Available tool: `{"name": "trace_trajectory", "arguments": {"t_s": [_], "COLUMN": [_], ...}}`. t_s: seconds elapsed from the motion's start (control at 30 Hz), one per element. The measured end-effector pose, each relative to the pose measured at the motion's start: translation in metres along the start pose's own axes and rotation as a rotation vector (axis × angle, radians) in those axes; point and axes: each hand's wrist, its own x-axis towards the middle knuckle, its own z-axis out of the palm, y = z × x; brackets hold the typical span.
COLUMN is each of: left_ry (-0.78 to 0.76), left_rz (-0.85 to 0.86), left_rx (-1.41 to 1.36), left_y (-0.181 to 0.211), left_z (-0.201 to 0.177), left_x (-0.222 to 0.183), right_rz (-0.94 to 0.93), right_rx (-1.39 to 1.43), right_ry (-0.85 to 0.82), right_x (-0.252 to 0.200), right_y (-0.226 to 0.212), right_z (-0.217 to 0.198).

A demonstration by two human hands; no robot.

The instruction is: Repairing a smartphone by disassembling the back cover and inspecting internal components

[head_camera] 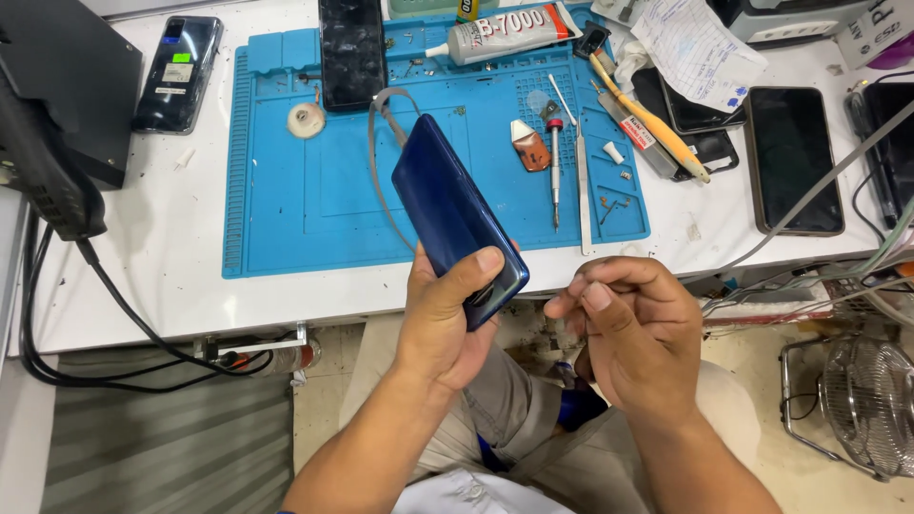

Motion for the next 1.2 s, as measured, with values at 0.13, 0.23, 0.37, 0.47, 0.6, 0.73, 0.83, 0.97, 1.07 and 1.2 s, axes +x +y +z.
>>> {"name": "trace_trajectory", "arguments": {"t_s": [0.13, 0.23, 0.37, 0.47, 0.6, 0.73, 0.83, 0.97, 1.07, 1.2], "left_ry": [0.033, 0.063, 0.093, 0.091, 0.11, 0.11, 0.101, 0.039, -0.038, -0.138], "left_rz": [0.006, 0.01, -0.01, -0.01, -0.011, 0.01, 0.023, 0.041, -0.018, 0.048], "left_rx": [-0.007, -0.029, -0.069, -0.076, -0.094, -0.114, -0.104, -0.056, 0.096, 0.121], "left_y": [0.0, -0.001, -0.002, 0.0, -0.001, -0.002, -0.003, -0.01, -0.003, 0.002], "left_z": [0.001, 0.004, 0.008, 0.012, 0.013, 0.013, 0.01, -0.003, -0.008, -0.013], "left_x": [0.0, -0.001, -0.001, -0.001, 0.0, 0.001, -0.001, -0.001, -0.006, -0.016], "right_rz": [0.017, 0.019, 0.022, 0.028, 0.039, 0.046, 0.022, -0.043, 0.021, 0.028], "right_rx": [0.028, 0.047, 0.061, 0.061, 0.054, 0.028, 0.006, 0.023, -0.044, -0.049], "right_ry": [-0.016, -0.043, -0.054, -0.059, -0.081, -0.099, -0.106, -0.114, -0.15, -0.163], "right_x": [-0.002, -0.004, -0.005, -0.004, -0.005, -0.004, -0.003, -0.001, -0.004, -0.002], "right_y": [0.0, 0.003, 0.005, 0.005, 0.005, 0.003, 0.001, 0.0, -0.015, -0.018], "right_z": [0.002, 0.005, 0.011, 0.014, 0.018, 0.02, 0.02, 0.02, 0.018, 0.01]}}
